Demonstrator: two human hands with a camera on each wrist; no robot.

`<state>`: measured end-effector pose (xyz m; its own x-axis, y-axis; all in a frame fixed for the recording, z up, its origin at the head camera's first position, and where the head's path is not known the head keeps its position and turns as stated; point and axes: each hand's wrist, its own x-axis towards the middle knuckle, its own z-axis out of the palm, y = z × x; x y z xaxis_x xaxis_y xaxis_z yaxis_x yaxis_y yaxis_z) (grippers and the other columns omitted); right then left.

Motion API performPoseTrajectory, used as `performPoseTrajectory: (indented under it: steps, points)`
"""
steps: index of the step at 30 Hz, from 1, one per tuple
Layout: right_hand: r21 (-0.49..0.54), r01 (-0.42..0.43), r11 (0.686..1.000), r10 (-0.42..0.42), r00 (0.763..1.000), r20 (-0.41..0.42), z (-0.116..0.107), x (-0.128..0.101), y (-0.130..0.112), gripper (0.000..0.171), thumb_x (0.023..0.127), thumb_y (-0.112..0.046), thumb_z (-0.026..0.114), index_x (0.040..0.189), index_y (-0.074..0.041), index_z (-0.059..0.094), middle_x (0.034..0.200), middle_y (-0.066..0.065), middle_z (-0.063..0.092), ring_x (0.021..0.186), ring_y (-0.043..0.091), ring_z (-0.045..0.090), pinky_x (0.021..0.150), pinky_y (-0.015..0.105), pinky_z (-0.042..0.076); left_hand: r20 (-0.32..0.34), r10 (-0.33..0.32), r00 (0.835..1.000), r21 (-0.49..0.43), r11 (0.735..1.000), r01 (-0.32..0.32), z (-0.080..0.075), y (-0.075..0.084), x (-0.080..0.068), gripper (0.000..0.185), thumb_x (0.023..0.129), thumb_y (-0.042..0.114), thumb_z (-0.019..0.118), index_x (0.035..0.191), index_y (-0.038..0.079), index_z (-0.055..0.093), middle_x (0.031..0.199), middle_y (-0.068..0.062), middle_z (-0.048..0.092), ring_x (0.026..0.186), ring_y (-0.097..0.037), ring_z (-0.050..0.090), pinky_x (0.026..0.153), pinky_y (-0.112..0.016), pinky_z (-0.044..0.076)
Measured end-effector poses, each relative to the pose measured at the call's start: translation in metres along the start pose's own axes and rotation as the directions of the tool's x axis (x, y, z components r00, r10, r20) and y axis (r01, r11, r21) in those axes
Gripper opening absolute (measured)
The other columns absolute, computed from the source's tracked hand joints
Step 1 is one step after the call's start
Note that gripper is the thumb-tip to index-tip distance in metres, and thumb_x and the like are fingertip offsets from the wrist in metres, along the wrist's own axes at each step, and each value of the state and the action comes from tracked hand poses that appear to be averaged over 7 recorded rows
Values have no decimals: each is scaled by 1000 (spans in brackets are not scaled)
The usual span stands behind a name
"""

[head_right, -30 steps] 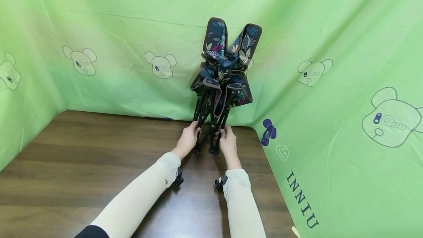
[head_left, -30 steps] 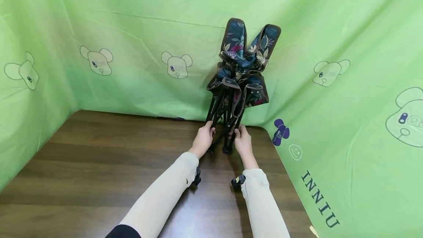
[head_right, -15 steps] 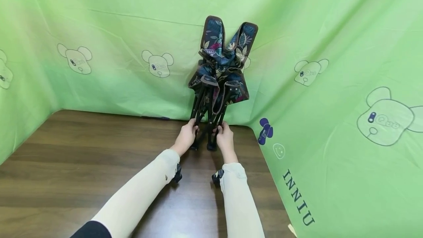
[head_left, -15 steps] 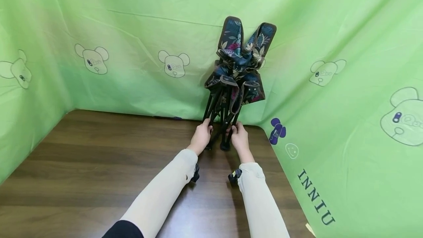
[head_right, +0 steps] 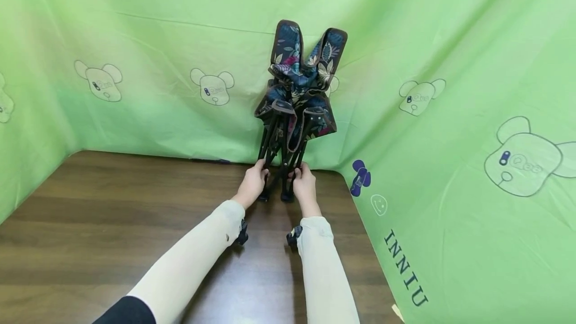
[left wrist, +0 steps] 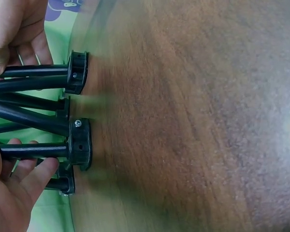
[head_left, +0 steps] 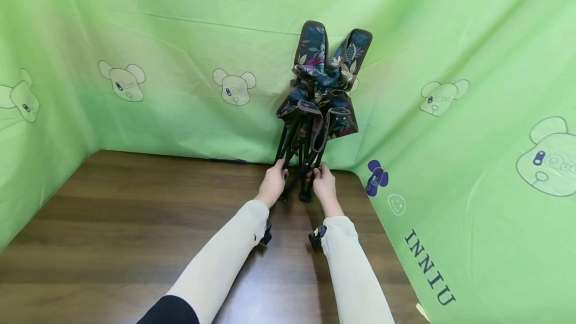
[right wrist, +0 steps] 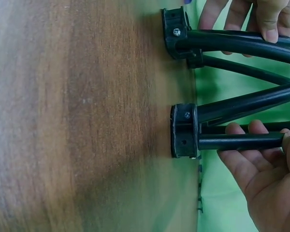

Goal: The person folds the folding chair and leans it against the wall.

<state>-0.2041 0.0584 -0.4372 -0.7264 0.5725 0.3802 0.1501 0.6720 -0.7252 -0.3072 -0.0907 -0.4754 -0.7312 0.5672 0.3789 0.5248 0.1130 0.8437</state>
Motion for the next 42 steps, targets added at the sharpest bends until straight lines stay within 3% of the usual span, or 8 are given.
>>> performPoseTrajectory:
  steps: [11, 31, 38, 42]
  points:
    - [-25, 7, 1000, -8, 1000, -26, 1, 0, 0, 26, 111, -15, 44, 131, -5, 56, 104, 21, 75, 91, 37, 76, 88, 48, 57, -12, -9, 1000, -18, 1000, 9, 0, -1, 2, 42, 111, 18, 44, 151, 7, 47, 117, -13, 72, 100, -22, 70, 78, -36, 55]
    - [-13, -47, 999, 47, 999, -4, 3, -3, -3, 30, 112, -18, 40, 135, -6, 54, 111, 27, 72, 95, 38, 75, 91, 47, 57, -13, -1, 1000, 10, 1000, 1, -4, 0, 0, 42, 109, 16, 50, 150, 7, 49, 125, -18, 70, 110, -28, 70, 88, -41, 58]
    - [-75, -64, 995, 66, 997, 27, -2, -2, -6, 30, 112, -18, 40, 136, -8, 53, 110, 22, 74, 95, 37, 74, 83, 44, 55, 10, -25, 1000, -8, 1000, 25, -2, 0, -2, 43, 111, 18, 45, 154, 10, 45, 122, -11, 72, 99, -21, 70, 78, -34, 54]
    - [-133, -73, 988, 77, 997, 28, -6, -1, -12, 31, 112, -20, 40, 139, -8, 51, 112, 20, 74, 97, 38, 72, 79, 43, 53, 25, -37, 999, -32, 999, 38, -4, 4, -3, 44, 112, 18, 43, 155, 12, 43, 124, -7, 72, 105, -21, 70, 79, -34, 54]
